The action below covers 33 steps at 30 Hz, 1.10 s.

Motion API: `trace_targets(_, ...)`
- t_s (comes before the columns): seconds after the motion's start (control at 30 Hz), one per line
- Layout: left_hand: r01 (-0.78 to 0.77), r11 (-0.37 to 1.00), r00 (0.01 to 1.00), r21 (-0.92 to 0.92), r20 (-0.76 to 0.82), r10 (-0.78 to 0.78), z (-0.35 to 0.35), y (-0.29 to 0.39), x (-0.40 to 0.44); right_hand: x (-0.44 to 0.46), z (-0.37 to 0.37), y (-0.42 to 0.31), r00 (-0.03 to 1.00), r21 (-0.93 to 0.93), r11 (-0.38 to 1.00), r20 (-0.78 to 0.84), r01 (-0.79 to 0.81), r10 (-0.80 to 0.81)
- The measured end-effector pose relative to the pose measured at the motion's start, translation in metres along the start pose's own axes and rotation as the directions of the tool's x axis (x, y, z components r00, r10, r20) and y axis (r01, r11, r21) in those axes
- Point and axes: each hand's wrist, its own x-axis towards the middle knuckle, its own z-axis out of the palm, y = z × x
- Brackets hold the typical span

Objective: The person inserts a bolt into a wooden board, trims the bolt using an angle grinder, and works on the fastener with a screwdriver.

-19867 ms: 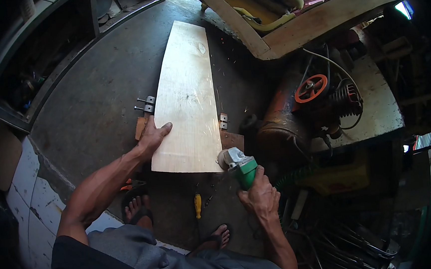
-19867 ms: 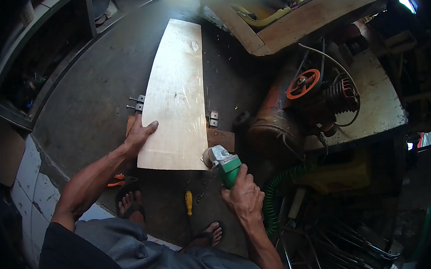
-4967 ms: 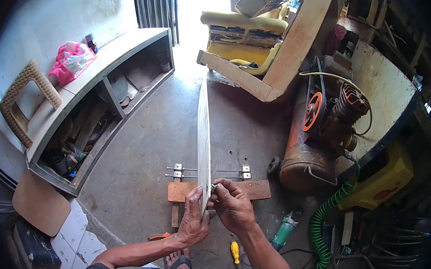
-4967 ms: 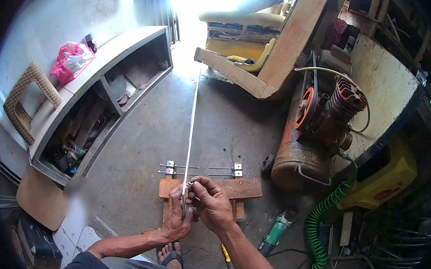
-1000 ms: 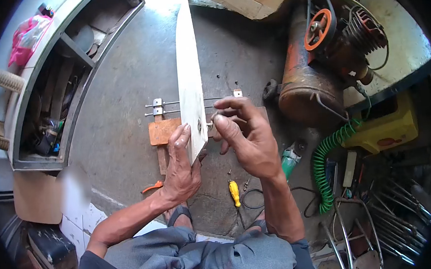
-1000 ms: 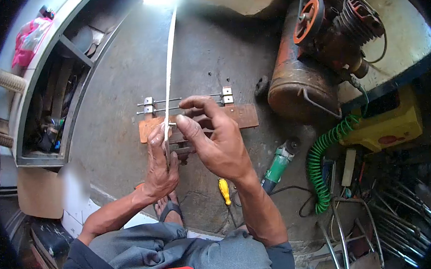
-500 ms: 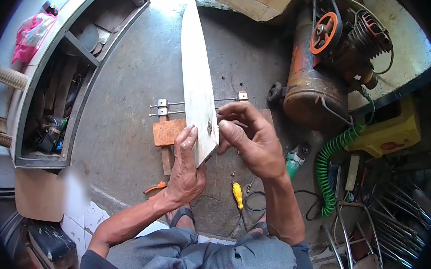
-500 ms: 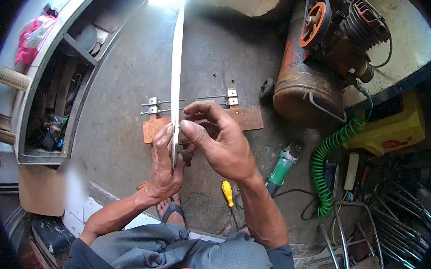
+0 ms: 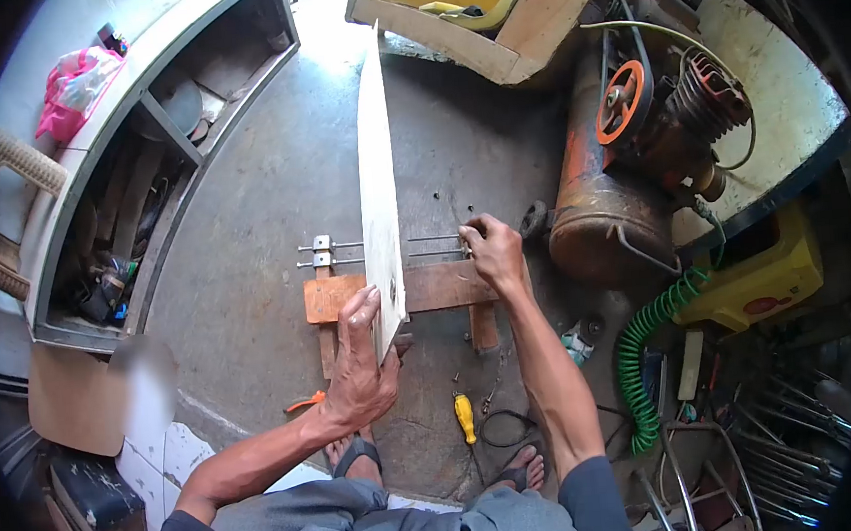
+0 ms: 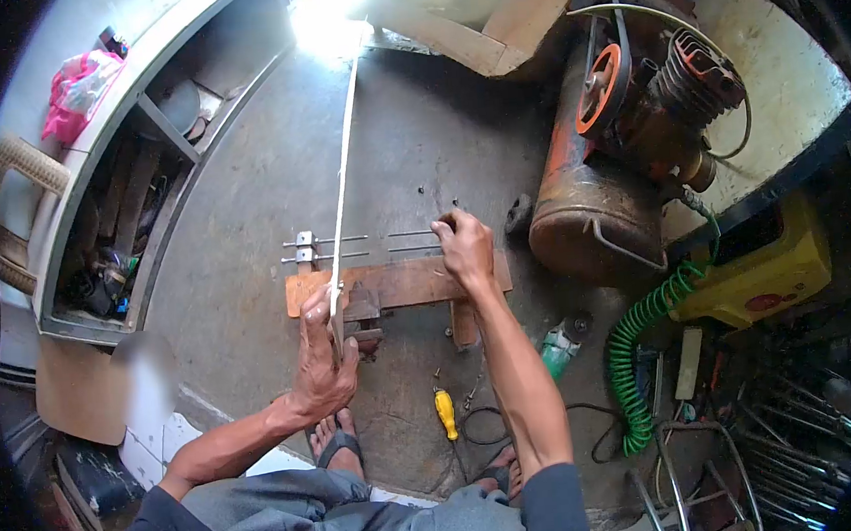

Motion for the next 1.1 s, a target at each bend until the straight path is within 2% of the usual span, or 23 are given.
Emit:
trace_targets(0.03, -0.009, 0.999, 1.0, 0.036, 0.01, 0.008, -0.001, 0.001, -0.001, 0.011, 0.007, 0.009, 0.993, -0.145, 0.983, -0.015, 0.112, -0.116)
trace_targets(0.07, -0.014, 0.999, 1.0, 0.039, 0.014, 0.014, -0.001, 0.001, -0.001, 0.02, 0.012, 0.017, 0.993, -0.141, 0.984, -0.021, 0.111, -0.115)
trace_targets(0.13, -0.003, 0.999, 1.0, 0.039, 0.009, 0.003, -0.001, 0.0, -0.002, 0.033, 0.017, 0.023, 0.897, -0.241, 0.922, -0.254, 0.302, -0.36)
trace_targets(0.17, -0.004, 0.999, 1.0, 0.043, 0.003, 0.004, -0.002, -0.002, -0.002, 0.032, 0.016, 0.028, 0.895, -0.24, 0.92, -0.253, 0.309, -0.367)
trace_targets(0.23, -0.03, 0.999, 1.0, 0.019, -0.006, 0.03, -0.002, -0.004, -0.003, -0.001, -0.001, 0.019, 0.928, -0.067, 0.962, -0.25, 0.266, -0.275)
trace_targets(0.3, -0.043, 0.999, 0.999, -0.013, -0.015, 0.043, -0.001, -0.007, -0.004, -0.049, -0.012, 0.016, 0.996, 0.014, 0.996, -0.042, 0.083, -0.082)
trace_targets(0.37, -0.014, 1.0, 1.0, -0.024, 0.003, 0.014, -0.001, -0.006, -0.002, -0.101, -0.008, 0.015, 0.987, -0.074, 0.984, 0.044, 0.159, -0.156)
trace_targets(0.43, 0.004, 0.999, 1.0, -0.044, 0.021, -0.003, 0.002, -0.007, -0.003, -0.141, 0.015, 0.042, 0.969, -0.403, 0.904, 0.244, 0.141, -0.042)
trace_targets(0.5, 0.021, 0.998, 0.999, -0.058, 0.039, -0.019, 0.004, -0.005, -0.001, -0.159, 0.038, 0.045, 0.95, -0.648, 0.761, 0.249, 0.02, 0.187)
trace_targets(0.53, -0.01, 1.0, 0.998, -0.019, 0.054, 0.011, 0.002, -0.001, 0.002, -0.165, 0.048, 0.053, 0.972, -0.716, 0.698, 0.183, 0.031, 0.144)
trace_targets(0.57, -0.041, 0.999, 0.997, 0.021, 0.069, 0.039, 0.001, 0.002, 0.004, -0.167, 0.053, 0.062, 0.973, -0.715, 0.698, 0.182, 0.03, 0.145)
trace_targets(0.67, -0.027, 1.0, 0.998, 0.005, 0.054, 0.026, 0.002, -0.001, 0.003, -0.166, 0.065, 0.092, 0.976, -0.806, 0.57, 0.214, 0.161, 0.027)
trace_targets(0.77, 0.031, 0.999, 0.999, -0.011, 0.018, -0.031, 0.001, -0.01, -0.001, -0.172, 0.063, 0.097, 0.969, -0.78, 0.585, 0.241, 0.221, -0.045)
trace_targets(0.83, 0.065, 0.998, 0.998, -0.027, -0.005, -0.065, -0.001, -0.022, -0.007, -0.177, 0.072, 0.106, 0.976, -0.782, 0.59, 0.21, 0.2, -0.052)
trace_targets(0.9, 0.105, 0.994, 0.994, -0.032, -0.006, -0.105, -0.005, -0.032, -0.015, -0.181, 0.076, 0.11, 0.983, -0.781, 0.602, 0.175, 0.167, -0.046)
trace_targets(0.97, 0.078, 0.997, 0.997, 0.004, -0.011, -0.078, -0.008, -0.035, -0.017, -0.181, 0.075, 0.108, 0.973, -0.777, 0.605, 0.231, 0.174, 0.016)
trace_targets(1.07, 0.228, 0.964, 0.969, -0.139, -0.066, -0.238, -0.011, -0.029, -0.017, -0.185, 0.068, 0.115, 0.971, -0.698, 0.687, 0.237, 0.202, -0.045)
trace_targets(1.1, 0.238, 0.962, 0.967, -0.132, -0.059, -0.247, -0.01, -0.033, -0.02, -0.184, 0.062, 0.113, 0.969, -0.692, 0.693, 0.244, 0.201, -0.037)
